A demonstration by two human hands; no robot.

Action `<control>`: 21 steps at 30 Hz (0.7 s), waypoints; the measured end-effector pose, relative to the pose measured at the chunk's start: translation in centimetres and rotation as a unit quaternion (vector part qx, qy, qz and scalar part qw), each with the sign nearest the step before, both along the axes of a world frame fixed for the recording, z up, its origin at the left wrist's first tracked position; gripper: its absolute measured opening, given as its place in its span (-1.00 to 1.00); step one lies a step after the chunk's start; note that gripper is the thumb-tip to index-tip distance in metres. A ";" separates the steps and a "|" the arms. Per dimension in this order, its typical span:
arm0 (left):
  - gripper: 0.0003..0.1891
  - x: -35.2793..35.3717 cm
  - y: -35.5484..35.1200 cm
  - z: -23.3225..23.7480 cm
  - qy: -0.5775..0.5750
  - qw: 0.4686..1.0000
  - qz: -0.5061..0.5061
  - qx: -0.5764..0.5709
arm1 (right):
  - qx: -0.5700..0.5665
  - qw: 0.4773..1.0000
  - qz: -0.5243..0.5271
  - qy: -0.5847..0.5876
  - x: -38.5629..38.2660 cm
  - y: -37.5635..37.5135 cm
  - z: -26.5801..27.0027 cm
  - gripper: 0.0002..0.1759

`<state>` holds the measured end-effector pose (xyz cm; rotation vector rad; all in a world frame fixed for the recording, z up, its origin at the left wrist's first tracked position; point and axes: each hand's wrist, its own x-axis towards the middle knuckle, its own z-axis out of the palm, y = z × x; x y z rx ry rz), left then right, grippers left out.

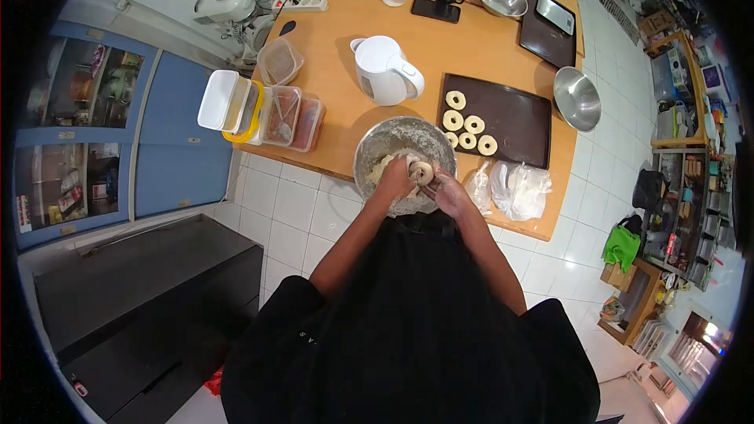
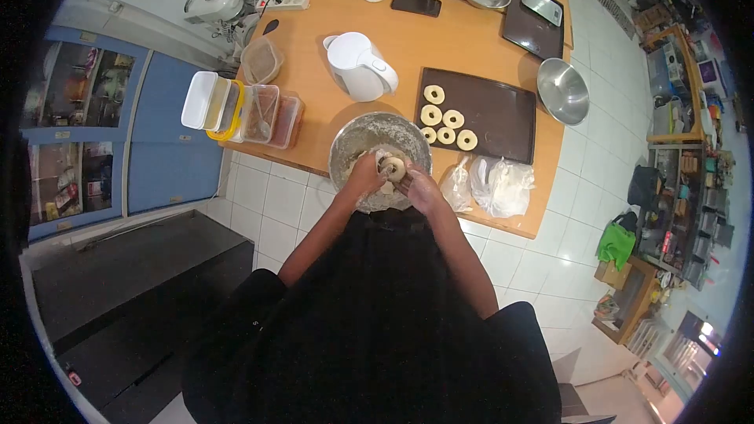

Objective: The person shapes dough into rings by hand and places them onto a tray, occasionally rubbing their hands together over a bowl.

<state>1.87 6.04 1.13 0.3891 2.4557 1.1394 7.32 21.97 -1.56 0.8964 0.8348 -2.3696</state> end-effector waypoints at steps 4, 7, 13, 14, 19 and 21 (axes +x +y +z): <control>-0.59 0.3 0.0 -0.8 0.010 1.000 0.002 -0.009 | 0.003 0.998 0.038 0.050 0.3 0.2 -1.0 -0.65; -0.61 0.2 -0.3 -1.6 0.006 1.000 -0.012 -0.013 | 0.036 0.993 0.078 0.078 0.2 0.3 -1.5 -0.60; -0.69 0.1 0.2 0.1 -0.063 0.996 0.044 0.046 | -0.062 0.998 -0.027 0.002 0.4 -0.2 -1.1 -0.50; -0.70 0.1 0.4 0.3 -0.077 0.994 0.059 0.058 | -0.076 0.996 -0.042 -0.009 0.5 -0.3 -1.0 -0.48; -0.60 0.2 0.4 -0.7 -0.038 0.997 0.033 -0.050 | -0.151 0.987 -0.019 0.054 0.3 -0.2 -0.9 -0.45; -0.57 0.5 0.3 -0.1 0.031 0.994 0.015 -0.106 | -0.126 0.989 -0.001 0.072 0.2 -0.4 -0.7 -0.44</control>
